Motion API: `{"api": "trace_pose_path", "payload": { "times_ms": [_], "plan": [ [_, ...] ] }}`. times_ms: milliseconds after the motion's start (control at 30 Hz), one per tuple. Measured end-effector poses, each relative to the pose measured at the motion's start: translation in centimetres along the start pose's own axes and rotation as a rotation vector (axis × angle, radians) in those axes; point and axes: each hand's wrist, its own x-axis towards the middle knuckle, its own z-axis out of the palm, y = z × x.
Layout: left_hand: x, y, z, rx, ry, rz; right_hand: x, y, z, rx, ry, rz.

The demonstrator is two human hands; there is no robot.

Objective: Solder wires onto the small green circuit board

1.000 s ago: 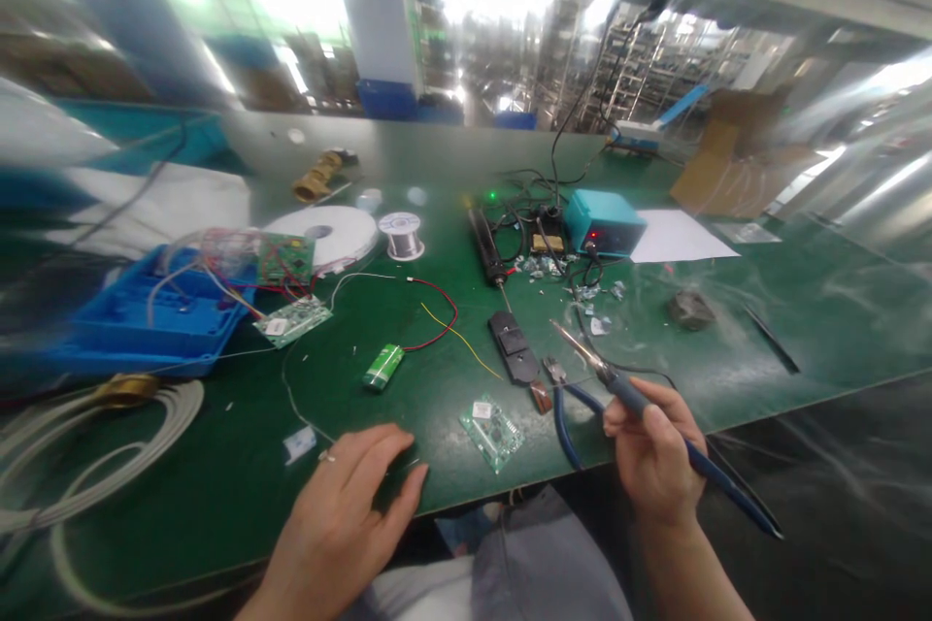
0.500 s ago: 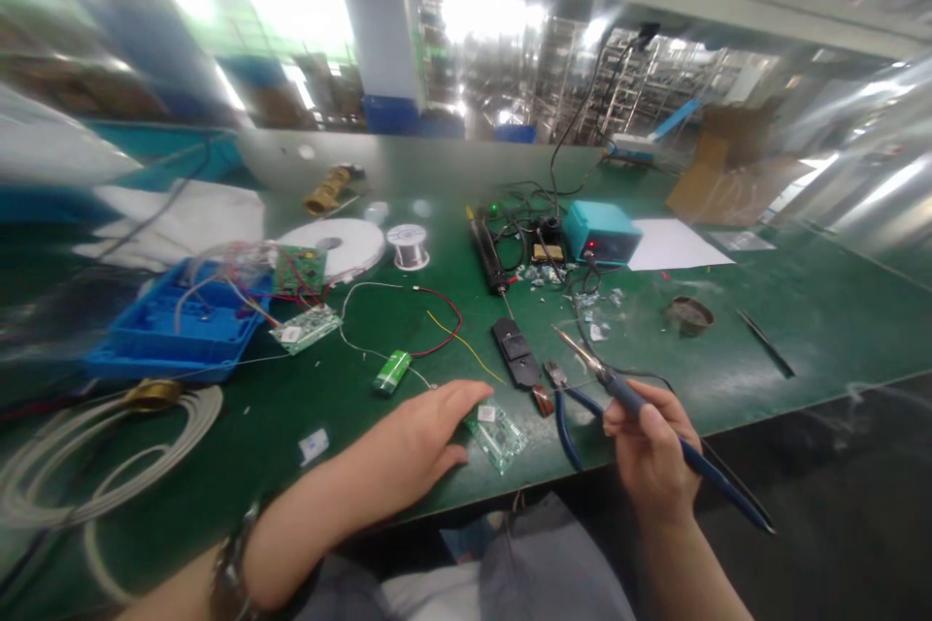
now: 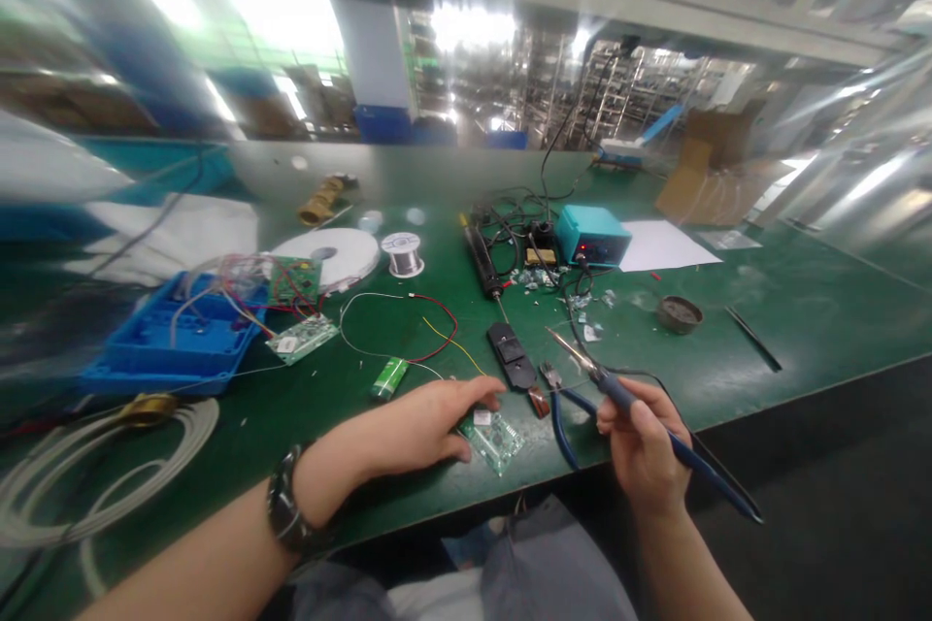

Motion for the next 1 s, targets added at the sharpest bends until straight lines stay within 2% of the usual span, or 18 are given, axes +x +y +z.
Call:
{"api": "trace_pose_path", "payload": {
  "times_ms": [400,700,800,1000],
  "plan": [
    [-1.1,0.6,0.0,0.067,0.023,-0.055,0.0,-0.2,0.2,-0.014,0.045,0.017],
    [-2.4,1.5,1.0,0.315,0.053,0.002,-0.2,0.2,-0.2,-0.009,0.045,0.040],
    [-2.7,1.2,1.2,0.337,0.102,-0.041,-0.2,0.3,-0.2,-0.001,0.046,0.034],
    [-2.5,0.3,0.5,0.198,0.263,-0.167,-0.1,0.1,0.0,0.004,0.042,0.027]
  ]
}}
